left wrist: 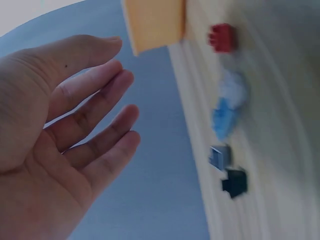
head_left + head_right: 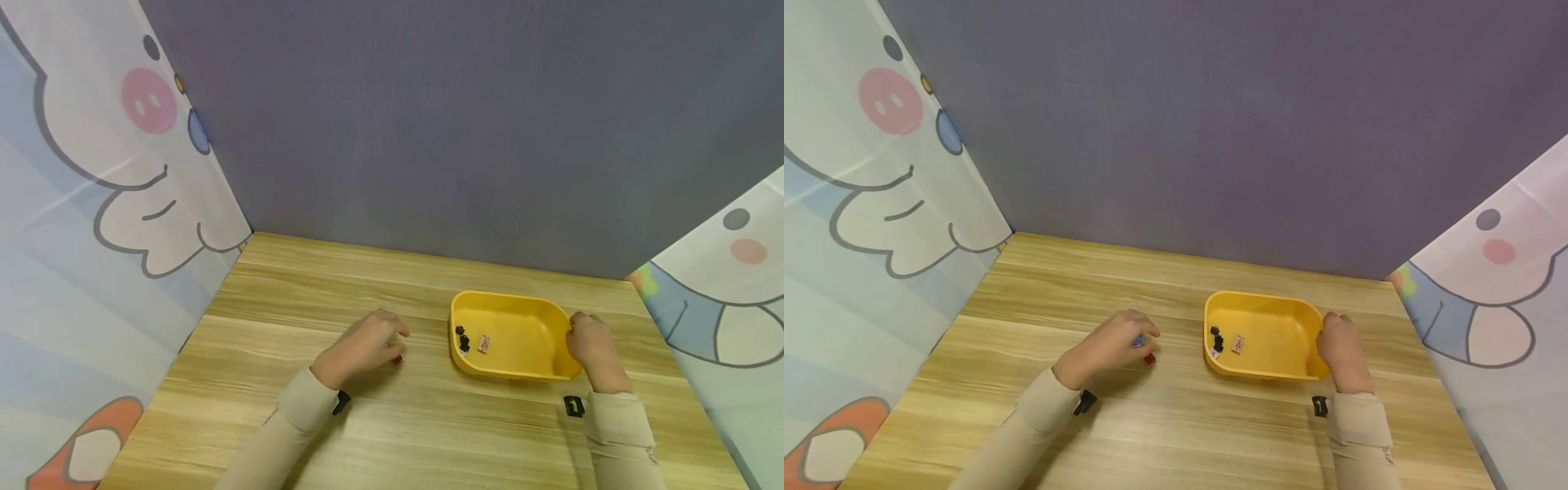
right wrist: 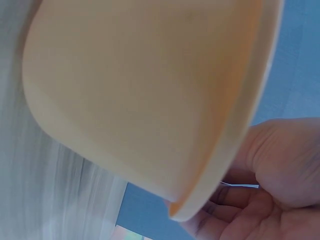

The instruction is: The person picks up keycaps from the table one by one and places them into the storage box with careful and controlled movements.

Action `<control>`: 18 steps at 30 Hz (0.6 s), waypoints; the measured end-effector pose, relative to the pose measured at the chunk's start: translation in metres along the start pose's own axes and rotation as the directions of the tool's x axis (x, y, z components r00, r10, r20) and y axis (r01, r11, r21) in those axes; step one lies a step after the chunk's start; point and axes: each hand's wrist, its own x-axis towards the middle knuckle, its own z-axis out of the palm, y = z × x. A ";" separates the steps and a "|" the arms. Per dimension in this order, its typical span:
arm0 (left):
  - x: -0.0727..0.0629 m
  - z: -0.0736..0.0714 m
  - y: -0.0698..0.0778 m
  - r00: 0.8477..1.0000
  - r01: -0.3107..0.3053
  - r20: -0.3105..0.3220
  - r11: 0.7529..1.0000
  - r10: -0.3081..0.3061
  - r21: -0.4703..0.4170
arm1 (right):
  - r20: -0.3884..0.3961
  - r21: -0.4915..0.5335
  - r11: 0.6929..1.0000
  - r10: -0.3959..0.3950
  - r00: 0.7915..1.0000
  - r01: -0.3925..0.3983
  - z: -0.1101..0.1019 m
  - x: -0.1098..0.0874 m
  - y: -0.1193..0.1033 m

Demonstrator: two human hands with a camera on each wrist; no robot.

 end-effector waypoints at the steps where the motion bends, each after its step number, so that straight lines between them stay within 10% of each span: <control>1: -0.002 0.001 -0.002 1.000 -0.015 -0.001 1.000 0.015 0.008 | 0.001 0.003 1.000 0.002 1.000 -0.002 0.000 0.000 0.000; 18: -0.011 0.024 -0.017 0.990 -0.136 0.073 0.967 0.123 0.214 | 0.052 0.007 1.000 0.028 0.998 -0.029 -0.003 0.002 0.000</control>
